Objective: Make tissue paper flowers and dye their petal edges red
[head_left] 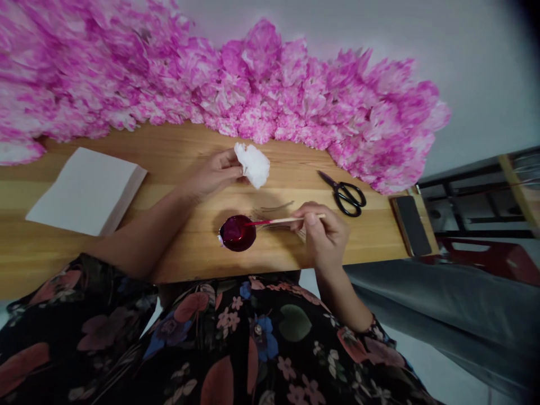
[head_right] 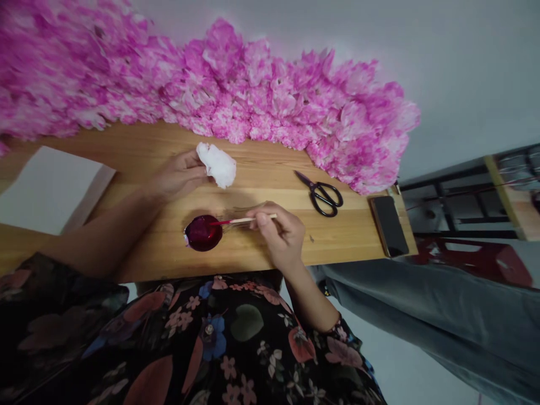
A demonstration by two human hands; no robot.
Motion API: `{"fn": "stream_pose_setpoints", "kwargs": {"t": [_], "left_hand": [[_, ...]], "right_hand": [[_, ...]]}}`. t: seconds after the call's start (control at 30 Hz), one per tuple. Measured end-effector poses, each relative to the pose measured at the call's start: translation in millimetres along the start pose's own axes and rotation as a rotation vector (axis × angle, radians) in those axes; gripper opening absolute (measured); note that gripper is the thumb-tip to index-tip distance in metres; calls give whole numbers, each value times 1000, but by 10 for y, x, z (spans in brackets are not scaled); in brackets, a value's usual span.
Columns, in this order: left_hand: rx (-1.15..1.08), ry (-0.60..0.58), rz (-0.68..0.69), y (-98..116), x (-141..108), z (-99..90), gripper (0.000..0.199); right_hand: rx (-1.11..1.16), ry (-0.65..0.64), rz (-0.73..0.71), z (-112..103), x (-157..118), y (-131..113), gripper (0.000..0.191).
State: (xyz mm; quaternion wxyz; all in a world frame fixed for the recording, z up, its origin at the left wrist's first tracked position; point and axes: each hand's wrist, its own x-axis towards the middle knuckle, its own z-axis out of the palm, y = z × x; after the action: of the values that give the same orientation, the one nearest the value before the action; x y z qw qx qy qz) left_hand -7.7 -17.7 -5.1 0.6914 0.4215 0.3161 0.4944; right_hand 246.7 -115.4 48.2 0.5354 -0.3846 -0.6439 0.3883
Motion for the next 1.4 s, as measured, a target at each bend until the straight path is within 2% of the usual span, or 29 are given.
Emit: {"fn": "stream_pose_setpoints", "kwargs": {"t": [0.1, 0.23, 0.53, 0.7, 0.83, 1.0, 1.2, 1.4], "left_hand": [[30, -3, 3, -17, 0, -23, 32], [60, 15, -3, -32, -9, -34, 31], [29, 23, 10, -21, -2, -35, 38], [-66, 15, -22, -37, 21, -72, 42], [-93, 5, -41, -59, 25, -148, 39], [-147, 67, -101, -93, 25, -235, 28], [-262, 67, -145, -19, 31, -113, 33], [-163, 19, -167, 69, 13, -36, 26]], "right_hand": [[144, 130, 249, 1, 27, 131, 27], [65, 108, 372, 16, 40, 219, 38], [183, 123, 431, 10, 138, 200, 38], [362, 169, 428, 32, 397, 208, 41], [507, 119, 445, 63, 607, 155, 41], [562, 73, 498, 96, 840, 0, 37], [603, 56, 504, 148, 1133, -99, 38], [669, 155, 443, 174, 1210, 55, 34]]}}
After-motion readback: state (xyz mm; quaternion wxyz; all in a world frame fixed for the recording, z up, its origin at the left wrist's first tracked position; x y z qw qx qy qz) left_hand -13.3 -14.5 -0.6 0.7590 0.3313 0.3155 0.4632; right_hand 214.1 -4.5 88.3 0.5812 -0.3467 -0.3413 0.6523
